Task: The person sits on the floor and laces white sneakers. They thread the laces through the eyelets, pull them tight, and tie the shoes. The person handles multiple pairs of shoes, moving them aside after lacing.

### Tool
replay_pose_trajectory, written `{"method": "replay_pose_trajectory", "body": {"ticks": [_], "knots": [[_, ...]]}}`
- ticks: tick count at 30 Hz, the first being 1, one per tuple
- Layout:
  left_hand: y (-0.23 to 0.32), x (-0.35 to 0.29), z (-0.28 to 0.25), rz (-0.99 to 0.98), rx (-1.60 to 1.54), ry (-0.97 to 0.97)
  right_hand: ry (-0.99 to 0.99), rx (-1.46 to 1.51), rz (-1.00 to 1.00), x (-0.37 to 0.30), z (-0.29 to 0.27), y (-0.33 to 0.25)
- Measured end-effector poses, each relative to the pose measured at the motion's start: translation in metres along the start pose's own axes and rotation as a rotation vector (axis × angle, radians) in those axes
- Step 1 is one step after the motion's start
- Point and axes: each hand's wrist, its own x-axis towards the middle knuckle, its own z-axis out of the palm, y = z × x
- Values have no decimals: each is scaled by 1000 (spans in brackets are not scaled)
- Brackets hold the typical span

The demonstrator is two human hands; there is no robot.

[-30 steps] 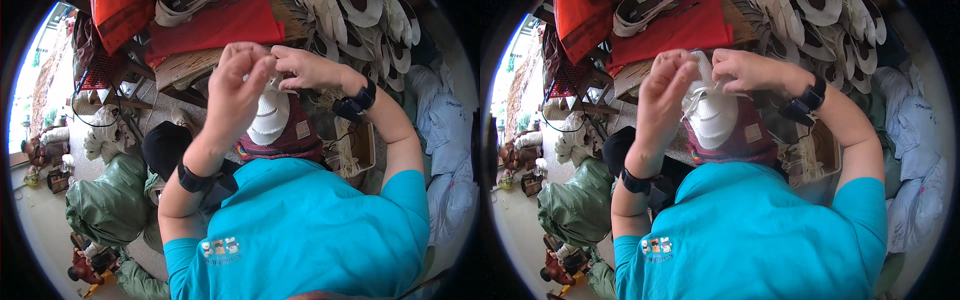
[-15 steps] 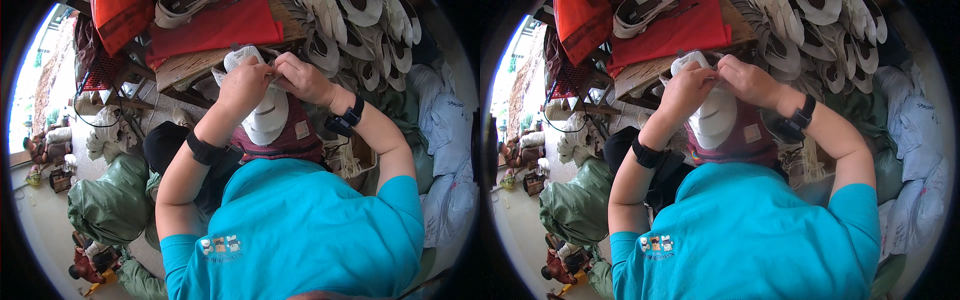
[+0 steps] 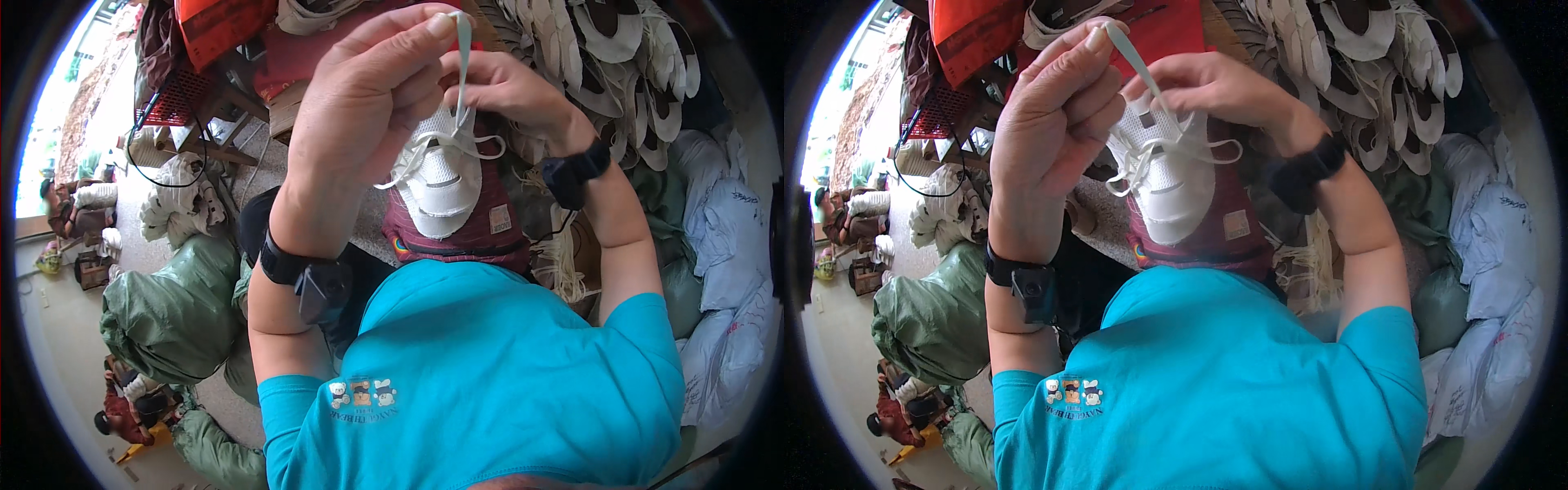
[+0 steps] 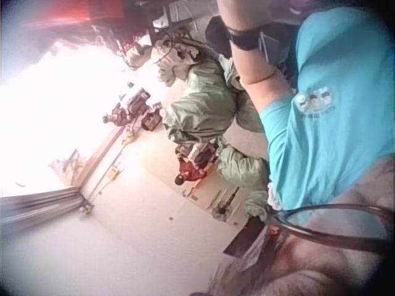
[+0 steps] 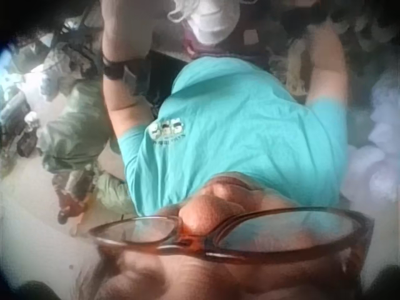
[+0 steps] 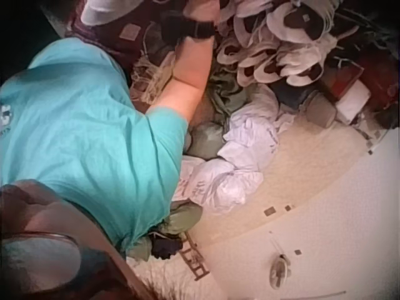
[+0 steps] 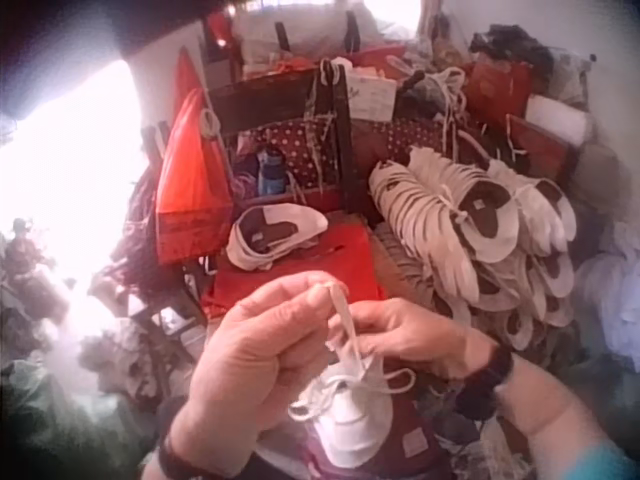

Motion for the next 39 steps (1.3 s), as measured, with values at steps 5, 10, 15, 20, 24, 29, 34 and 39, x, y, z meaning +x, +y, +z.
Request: {"method": "replay_pose_trajectory", "body": {"ticks": [5,10,15,20,24,29,34,39], "knots": [[-10,-1,-32,95,-56,135,-287,214,22,29,23,14],[5,-23,-115,345,148,587,342,449,-2,16,13,24],[41,-99,-275,402,-156,730,632,834,-32,-34,-74,32],[72,-120,-313,486,-334,888,999,788,-83,-106,-164,38],[95,-137,-346,571,-525,765,1175,696,-127,-146,-200,29],[144,-171,-418,578,-377,783,1267,636,-177,-165,-224,19],[185,-195,-459,601,-244,883,1385,538,-184,-178,-246,7],[187,-206,-442,592,-54,979,1502,443,-269,-182,-253,6]]}}
